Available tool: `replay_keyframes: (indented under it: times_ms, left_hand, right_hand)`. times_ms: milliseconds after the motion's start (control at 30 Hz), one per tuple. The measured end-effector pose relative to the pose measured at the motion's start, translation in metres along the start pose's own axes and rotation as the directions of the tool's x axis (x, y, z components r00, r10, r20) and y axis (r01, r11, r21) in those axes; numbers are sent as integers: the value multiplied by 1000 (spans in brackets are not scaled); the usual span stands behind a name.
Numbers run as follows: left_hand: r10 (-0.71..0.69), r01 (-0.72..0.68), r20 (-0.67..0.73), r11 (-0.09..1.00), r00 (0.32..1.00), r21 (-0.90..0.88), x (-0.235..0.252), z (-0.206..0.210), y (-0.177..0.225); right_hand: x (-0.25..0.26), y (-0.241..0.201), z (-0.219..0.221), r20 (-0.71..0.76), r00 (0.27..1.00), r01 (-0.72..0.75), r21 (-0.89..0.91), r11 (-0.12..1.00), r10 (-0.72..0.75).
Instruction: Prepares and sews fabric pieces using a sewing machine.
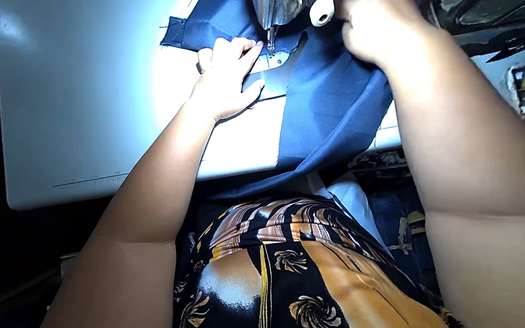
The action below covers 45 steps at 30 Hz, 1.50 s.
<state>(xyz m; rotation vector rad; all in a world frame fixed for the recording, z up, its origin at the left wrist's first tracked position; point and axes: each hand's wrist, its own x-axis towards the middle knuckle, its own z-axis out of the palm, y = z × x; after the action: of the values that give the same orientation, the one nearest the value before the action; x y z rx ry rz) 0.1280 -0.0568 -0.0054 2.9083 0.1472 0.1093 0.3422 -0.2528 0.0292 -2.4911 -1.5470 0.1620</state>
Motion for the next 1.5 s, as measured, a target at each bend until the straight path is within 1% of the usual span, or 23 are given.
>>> replay_keyframes:
  times_ms: [100,200,233,300,367,433,500,567,667,733,833,900,967,1033,1100,1167,1200,1267,1300,1333,1400,1467,1500]
  left_hand:
    - [6,-7,-35,1000,999,-16,-2,2,-2]
    - [12,-18,-114,999,993,-46,-4,5,-3]
    - [0,-9,-170,998,985,-56,-4,6,-3]
    - [-62,37,-339,996,939,-78,-4,5,-3]
    - [-199,180,-442,980,875,-85,-3,2,-4]
    - [-379,388,-356,920,854,-48,-2,-2,-4]
    - [-527,543,-140,831,838,122,-5,-9,6]
    - [-545,520,19,810,838,269,-15,-31,26]
    - [-453,419,136,881,881,220,-58,-41,44]
    - [-348,340,88,936,933,91,-81,-33,39]
    - [-218,218,6,973,976,-71,-82,-26,25]
    - [-126,123,-81,991,989,-46,-63,-24,18]
    - [-161,163,-80,986,984,28,-40,-20,12]
    - [-380,376,59,924,923,76,-23,-18,3]
    - [-606,598,96,795,789,101,-18,-22,-8]
    - [-712,697,123,702,692,146,-22,-26,-10]
    - [-714,698,118,699,690,156,-28,-26,-8]
    - [-636,626,40,767,771,142,-45,-20,-4]
    - [-559,555,-4,823,829,121,-53,-15,-4]
    - [-471,471,-25,877,882,97,-59,-10,-4]
    - [-352,352,13,936,936,31,-64,-7,1]
    - [-298,298,52,955,953,10,-60,-9,4]
    - [-289,288,70,957,955,13,-55,-11,2]
  right_hand:
    - [-44,-24,6,-125,981,146,-18,989,-147]
    - [-116,-65,28,-381,909,219,95,971,-168]
    - [-138,-78,39,-404,897,245,118,962,-178]
    - [-157,-91,56,-311,925,263,110,958,-218]
    - [-139,-81,61,-191,964,200,53,978,-187]
    - [-92,-53,44,-82,996,28,-61,998,-33]
    - [-43,-20,13,-15,977,-214,-136,967,214]
    - [-20,1,-18,-22,936,-351,-135,927,351]
    - [-54,-20,-28,-93,945,-320,-58,946,314]
    - [-82,-32,-13,-39,938,-344,-7,939,344]
    - [-78,-26,4,115,910,-408,65,911,399]
    - [-44,-11,-1,139,908,-409,93,908,395]
    - [-5,4,-11,37,900,-435,114,893,434]
    - [18,10,-22,-18,860,-504,129,854,510]
    - [22,1,-27,36,882,-469,132,873,469]
    - [3,-16,-24,-25,963,-266,89,960,269]
    - [-15,-23,-18,-80,990,-108,81,991,114]
    - [-59,-26,-1,-234,964,153,117,981,-123]
    - [-80,-21,4,-288,945,211,169,963,-157]
    - [-101,-12,4,-301,943,217,237,947,-141]
    - [-142,11,-7,-232,971,159,435,886,-60]
    - [-180,30,-24,-51,998,53,651,757,-26]
    - [-198,36,-31,71,997,-46,685,727,-4]
